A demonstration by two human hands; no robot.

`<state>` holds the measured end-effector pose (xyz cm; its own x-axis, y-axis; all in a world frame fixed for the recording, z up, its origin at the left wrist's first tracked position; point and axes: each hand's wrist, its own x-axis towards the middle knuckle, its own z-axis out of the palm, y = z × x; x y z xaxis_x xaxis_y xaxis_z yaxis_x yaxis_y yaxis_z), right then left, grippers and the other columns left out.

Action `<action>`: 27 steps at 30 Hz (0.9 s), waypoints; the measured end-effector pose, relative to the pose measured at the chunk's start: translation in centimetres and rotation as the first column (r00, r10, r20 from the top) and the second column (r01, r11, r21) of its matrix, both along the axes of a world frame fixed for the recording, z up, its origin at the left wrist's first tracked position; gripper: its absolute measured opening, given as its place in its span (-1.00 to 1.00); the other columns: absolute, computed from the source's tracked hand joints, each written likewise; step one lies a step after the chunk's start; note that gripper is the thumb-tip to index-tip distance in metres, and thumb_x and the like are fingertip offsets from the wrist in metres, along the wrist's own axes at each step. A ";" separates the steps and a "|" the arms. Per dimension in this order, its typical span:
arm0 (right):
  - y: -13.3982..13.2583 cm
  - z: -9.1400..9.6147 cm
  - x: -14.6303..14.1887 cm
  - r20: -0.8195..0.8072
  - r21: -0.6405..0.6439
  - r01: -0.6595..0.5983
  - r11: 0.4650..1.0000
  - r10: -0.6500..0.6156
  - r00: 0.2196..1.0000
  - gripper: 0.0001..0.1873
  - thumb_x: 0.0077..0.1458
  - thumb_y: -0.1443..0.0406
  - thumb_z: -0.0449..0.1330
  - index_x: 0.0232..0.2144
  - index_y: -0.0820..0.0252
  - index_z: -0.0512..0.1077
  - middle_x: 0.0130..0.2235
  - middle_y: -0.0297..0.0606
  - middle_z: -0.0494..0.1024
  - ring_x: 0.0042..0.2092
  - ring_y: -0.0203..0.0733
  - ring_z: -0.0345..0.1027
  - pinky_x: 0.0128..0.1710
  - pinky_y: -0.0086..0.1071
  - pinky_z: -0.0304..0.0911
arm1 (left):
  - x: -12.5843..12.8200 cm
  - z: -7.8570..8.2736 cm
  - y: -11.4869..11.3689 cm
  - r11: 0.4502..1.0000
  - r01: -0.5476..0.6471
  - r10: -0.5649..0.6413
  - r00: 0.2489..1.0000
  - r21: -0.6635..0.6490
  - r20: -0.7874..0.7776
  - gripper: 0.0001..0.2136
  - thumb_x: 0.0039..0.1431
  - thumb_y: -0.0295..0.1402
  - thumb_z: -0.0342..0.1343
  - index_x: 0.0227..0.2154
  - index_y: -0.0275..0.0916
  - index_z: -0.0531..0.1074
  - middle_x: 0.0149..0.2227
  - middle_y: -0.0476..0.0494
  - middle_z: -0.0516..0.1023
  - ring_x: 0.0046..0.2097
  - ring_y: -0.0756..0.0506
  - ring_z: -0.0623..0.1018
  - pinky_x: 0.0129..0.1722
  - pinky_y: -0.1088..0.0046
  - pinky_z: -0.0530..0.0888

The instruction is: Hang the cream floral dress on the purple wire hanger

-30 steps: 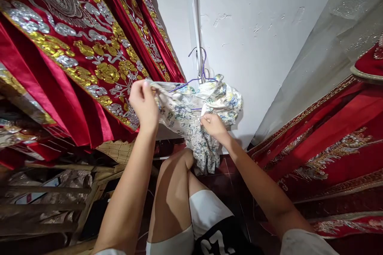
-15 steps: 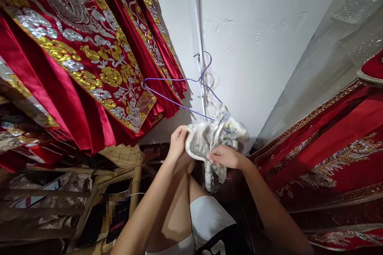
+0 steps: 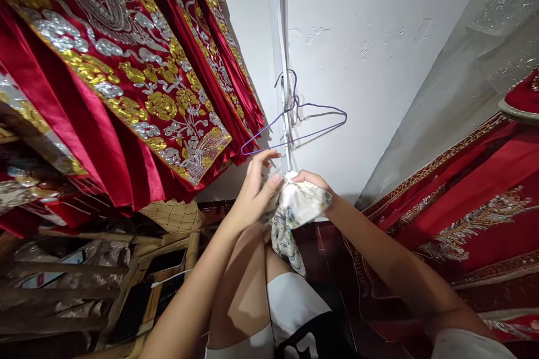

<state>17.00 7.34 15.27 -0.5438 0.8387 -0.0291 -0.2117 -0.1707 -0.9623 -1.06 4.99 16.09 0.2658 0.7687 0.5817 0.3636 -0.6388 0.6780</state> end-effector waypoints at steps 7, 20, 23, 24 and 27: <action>-0.6 2.6 2.2 0.111 -0.044 -0.273 0.961 0.276 0.955 -0.94 -0.29 0.32 0.22 -0.60 0.18 0.46 -0.61 -0.30 0.45 -0.61 -0.28 0.17 -0.62 -0.40 0.06 | -2.3 -4.7 1.8 0.863 0.287 -0.407 0.883 -0.416 -0.235 -0.41 0.40 0.11 -0.20 -0.59 -0.23 0.29 -0.54 -0.07 0.36 -0.44 -0.06 0.31 -0.40 0.40 0.33; 12.2 -0.8 4.0 0.413 0.746 0.100 0.658 -0.575 0.706 -0.56 -0.03 0.41 0.10 -0.10 0.19 0.57 -0.26 -0.23 0.63 -0.28 -0.14 0.41 -0.18 -0.32 0.29 | -10.4 -1.3 3.9 0.942 -0.302 0.038 0.522 -0.143 -0.852 -0.71 0.32 -0.21 0.00 -0.45 -0.20 0.50 -0.40 -0.27 0.60 -0.38 -0.20 0.53 -0.33 0.32 0.35; 12.0 -2.3 3.9 0.504 0.733 0.013 0.680 -0.557 0.660 -0.68 0.07 0.37 0.04 -0.31 0.24 0.60 -0.35 -0.21 0.61 -0.35 -0.14 0.38 -0.29 -0.36 0.22 | -10.8 -1.4 4.3 0.935 -0.339 0.098 0.526 -0.103 -0.845 -0.76 0.29 -0.24 0.02 -0.41 -0.21 0.49 -0.35 -0.31 0.59 -0.27 -0.27 0.57 -0.21 0.25 0.44; 11.6 -2.5 4.2 0.518 0.737 0.010 0.676 -0.574 0.634 -0.69 0.09 0.35 0.05 -0.30 0.25 0.60 -0.42 -0.24 0.57 -0.40 -0.15 0.33 -0.34 -0.37 0.17 | -10.8 -1.5 4.6 0.936 -0.341 0.122 0.539 -0.083 -0.833 -0.79 0.27 -0.27 0.03 -0.39 -0.22 0.49 -0.32 -0.33 0.59 -0.23 -0.29 0.58 -0.15 0.22 0.45; 10.4 -2.4 5.4 0.502 0.774 0.054 0.630 -0.664 0.554 -0.51 0.09 0.34 0.08 0.07 0.24 0.52 -0.55 -0.37 0.43 -0.51 -0.18 0.17 -0.43 -0.37 0.04 | -10.6 -1.7 5.6 0.949 -0.312 0.150 0.564 -0.041 -0.812 -0.84 0.22 -0.34 0.04 -0.41 -0.24 0.48 -0.23 -0.36 0.57 -0.17 -0.28 0.56 0.00 0.15 0.46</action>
<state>22.38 17.74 12.84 -0.2320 0.9016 0.3651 0.6731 0.4198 -0.6088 -11.64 10.62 14.35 0.3551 0.9304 0.0912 0.9226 -0.3645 0.1262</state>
